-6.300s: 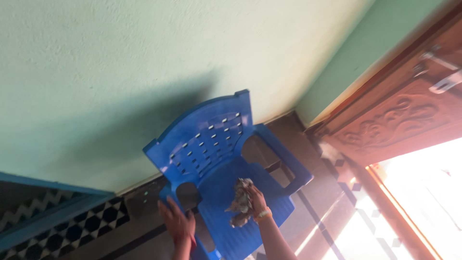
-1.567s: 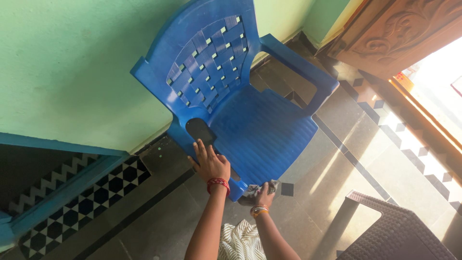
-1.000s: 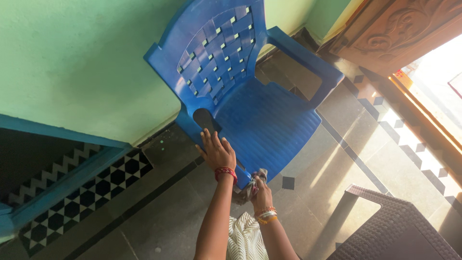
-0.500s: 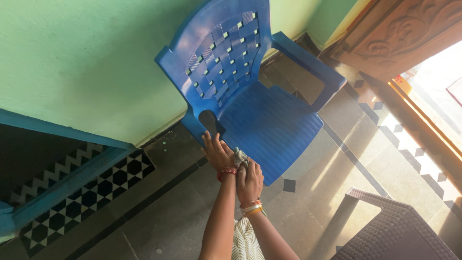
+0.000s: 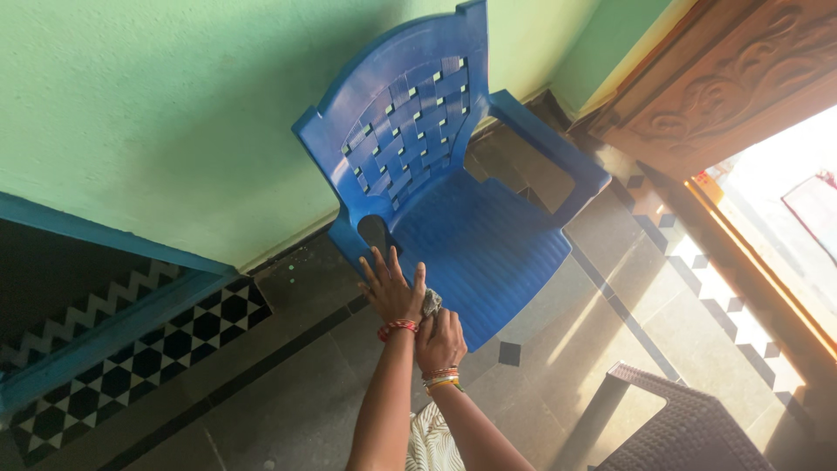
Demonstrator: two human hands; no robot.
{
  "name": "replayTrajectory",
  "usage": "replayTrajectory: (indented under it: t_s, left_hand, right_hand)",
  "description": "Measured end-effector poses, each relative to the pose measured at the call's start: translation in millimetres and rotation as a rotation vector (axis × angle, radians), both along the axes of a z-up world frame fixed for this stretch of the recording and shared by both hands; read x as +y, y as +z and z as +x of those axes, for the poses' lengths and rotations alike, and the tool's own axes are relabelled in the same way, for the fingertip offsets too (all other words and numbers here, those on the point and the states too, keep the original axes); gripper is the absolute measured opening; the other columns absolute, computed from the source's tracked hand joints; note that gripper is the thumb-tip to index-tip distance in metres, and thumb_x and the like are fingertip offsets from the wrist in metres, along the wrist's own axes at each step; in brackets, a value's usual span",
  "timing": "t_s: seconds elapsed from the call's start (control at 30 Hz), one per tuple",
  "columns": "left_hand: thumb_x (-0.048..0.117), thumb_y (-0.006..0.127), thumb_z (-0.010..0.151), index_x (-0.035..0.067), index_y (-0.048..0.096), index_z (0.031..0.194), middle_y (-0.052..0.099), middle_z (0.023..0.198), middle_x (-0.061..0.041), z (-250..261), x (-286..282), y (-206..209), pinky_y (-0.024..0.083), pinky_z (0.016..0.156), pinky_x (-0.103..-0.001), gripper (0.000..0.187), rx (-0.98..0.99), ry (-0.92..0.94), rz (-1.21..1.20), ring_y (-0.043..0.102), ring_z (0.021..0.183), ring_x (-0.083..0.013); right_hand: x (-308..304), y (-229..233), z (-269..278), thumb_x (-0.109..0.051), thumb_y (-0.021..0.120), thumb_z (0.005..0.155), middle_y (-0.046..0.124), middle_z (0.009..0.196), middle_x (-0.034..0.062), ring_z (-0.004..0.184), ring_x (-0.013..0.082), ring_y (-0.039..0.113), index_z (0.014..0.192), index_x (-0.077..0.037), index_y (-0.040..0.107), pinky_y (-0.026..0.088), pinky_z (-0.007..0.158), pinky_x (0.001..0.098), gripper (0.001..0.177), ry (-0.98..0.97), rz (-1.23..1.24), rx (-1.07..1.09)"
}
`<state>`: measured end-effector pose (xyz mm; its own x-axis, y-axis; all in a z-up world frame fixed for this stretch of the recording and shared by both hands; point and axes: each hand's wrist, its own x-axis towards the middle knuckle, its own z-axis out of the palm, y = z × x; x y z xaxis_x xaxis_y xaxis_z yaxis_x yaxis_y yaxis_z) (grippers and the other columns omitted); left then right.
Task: The person cleans a plastic chair by wiping its seat, backrest, and frame with a cloth.
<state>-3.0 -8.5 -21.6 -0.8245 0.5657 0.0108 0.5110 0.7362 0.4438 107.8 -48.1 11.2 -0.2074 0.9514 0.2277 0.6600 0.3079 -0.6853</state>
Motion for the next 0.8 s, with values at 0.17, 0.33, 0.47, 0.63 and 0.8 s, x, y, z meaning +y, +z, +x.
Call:
replayTrajectory:
  t_s: [0.17,0.33,0.47,0.63,0.8]
  left_hand:
    - [0.077,0.033,0.092,0.024,0.016,0.164,0.002,0.17,-0.017,-8,-8,3,0.001,0.12,-0.067,0.091,-0.187,-0.122,0.052,-0.008,0.156,-0.0387]
    - [0.075,0.026,0.095,0.024,0.002,0.165,-0.011,0.171,-0.021,-23,-13,-25,-0.001,0.122,-0.066,0.091,-0.384,-0.128,0.196,-0.013,0.158,-0.0381]
    - [0.075,0.026,0.096,0.016,-0.001,0.165,-0.015,0.169,-0.027,-29,-19,-47,-0.001,0.121,-0.066,0.095,-0.391,-0.135,0.317,-0.015,0.156,-0.0411]
    - [0.074,0.031,0.097,0.009,-0.002,0.164,-0.01,0.167,-0.032,-29,-21,-42,0.003,0.123,-0.063,0.098,-0.42,-0.153,0.464,-0.009,0.156,-0.0444]
    - [0.067,0.037,0.096,0.012,0.009,0.164,0.0,0.169,-0.025,-38,-27,2,0.013,0.122,-0.058,0.092,-0.386,-0.18,0.238,0.008,0.157,-0.0386]
  right_hand:
    - [0,-7,5,-0.015,0.063,0.089,0.064,0.1,0.014,0.088,0.035,0.064,0.105,-0.005,0.062,0.052,0.072,0.0467,0.019,0.093,0.121,0.012]
    - [8,6,9,-0.013,0.067,0.085,0.063,0.123,0.0187,0.113,0.0391,0.062,0.117,-0.002,0.063,0.049,0.106,0.0513,0.035,0.348,0.307,-0.051]
    - [13,18,8,-0.01,0.065,0.082,0.052,0.145,0.0229,0.139,0.0405,0.047,0.131,0.001,0.058,0.034,0.118,0.0552,0.05,0.66,0.379,-0.216]
    - [12,25,1,-0.006,0.06,0.086,0.043,0.154,0.0237,0.146,0.0406,0.039,0.139,0.0,0.053,0.031,0.12,0.0533,0.054,0.726,0.299,-0.278]
    - [10,26,-6,-0.006,0.059,0.089,0.033,0.159,0.0217,0.15,0.0368,0.028,0.146,-0.006,0.045,0.023,0.12,0.0534,0.059,0.71,0.151,-0.332]
